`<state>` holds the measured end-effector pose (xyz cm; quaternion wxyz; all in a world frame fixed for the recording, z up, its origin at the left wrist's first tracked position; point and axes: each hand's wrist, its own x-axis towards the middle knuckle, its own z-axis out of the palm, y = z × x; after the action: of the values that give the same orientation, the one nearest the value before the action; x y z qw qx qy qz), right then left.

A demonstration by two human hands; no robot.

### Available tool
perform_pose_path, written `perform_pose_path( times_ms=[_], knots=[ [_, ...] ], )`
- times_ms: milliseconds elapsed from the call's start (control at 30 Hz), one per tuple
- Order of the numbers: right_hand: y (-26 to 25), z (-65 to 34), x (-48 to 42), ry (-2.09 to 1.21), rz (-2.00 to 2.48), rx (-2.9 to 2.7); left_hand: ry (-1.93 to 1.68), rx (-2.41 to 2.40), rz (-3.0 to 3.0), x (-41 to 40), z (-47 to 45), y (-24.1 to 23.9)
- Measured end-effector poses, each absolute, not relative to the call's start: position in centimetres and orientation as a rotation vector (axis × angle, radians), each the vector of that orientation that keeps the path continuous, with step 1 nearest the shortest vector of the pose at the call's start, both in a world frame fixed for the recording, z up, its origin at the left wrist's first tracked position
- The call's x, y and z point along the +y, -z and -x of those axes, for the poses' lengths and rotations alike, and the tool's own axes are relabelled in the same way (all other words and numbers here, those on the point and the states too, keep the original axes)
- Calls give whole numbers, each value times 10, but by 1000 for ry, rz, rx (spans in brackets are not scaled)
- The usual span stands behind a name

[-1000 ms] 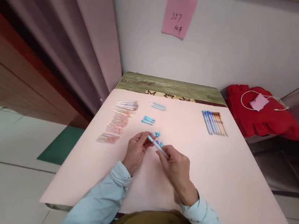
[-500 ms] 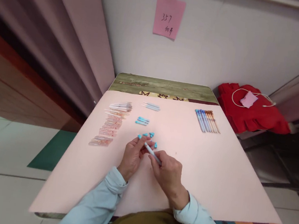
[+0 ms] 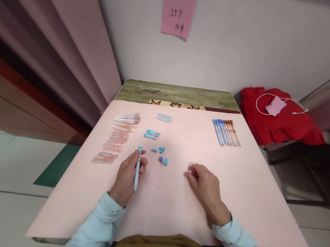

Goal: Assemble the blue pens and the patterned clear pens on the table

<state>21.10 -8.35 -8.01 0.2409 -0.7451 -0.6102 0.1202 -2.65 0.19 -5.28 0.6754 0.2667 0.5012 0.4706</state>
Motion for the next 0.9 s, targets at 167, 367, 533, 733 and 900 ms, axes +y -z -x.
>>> perform_pose_path(
  times_ms=[167,367,533,733,900],
  knots=[
    [82,-203,-74,-335,2065,-1707,-1010,1147,-573,3,29,48],
    [67,-178,-28,-388,1982,-1756,-937,1082,-357,14,20,46],
    [74,-164,-4,-431,1902,-1786,-910,988,-368,11,14,42],
    [64,-160,-9,-829,1620,-1366,-841,890,-502,0,7,40],
    [45,-151,-9,-1636,1087,-990,-741,810,-553,-4,-1,33]
  ],
)
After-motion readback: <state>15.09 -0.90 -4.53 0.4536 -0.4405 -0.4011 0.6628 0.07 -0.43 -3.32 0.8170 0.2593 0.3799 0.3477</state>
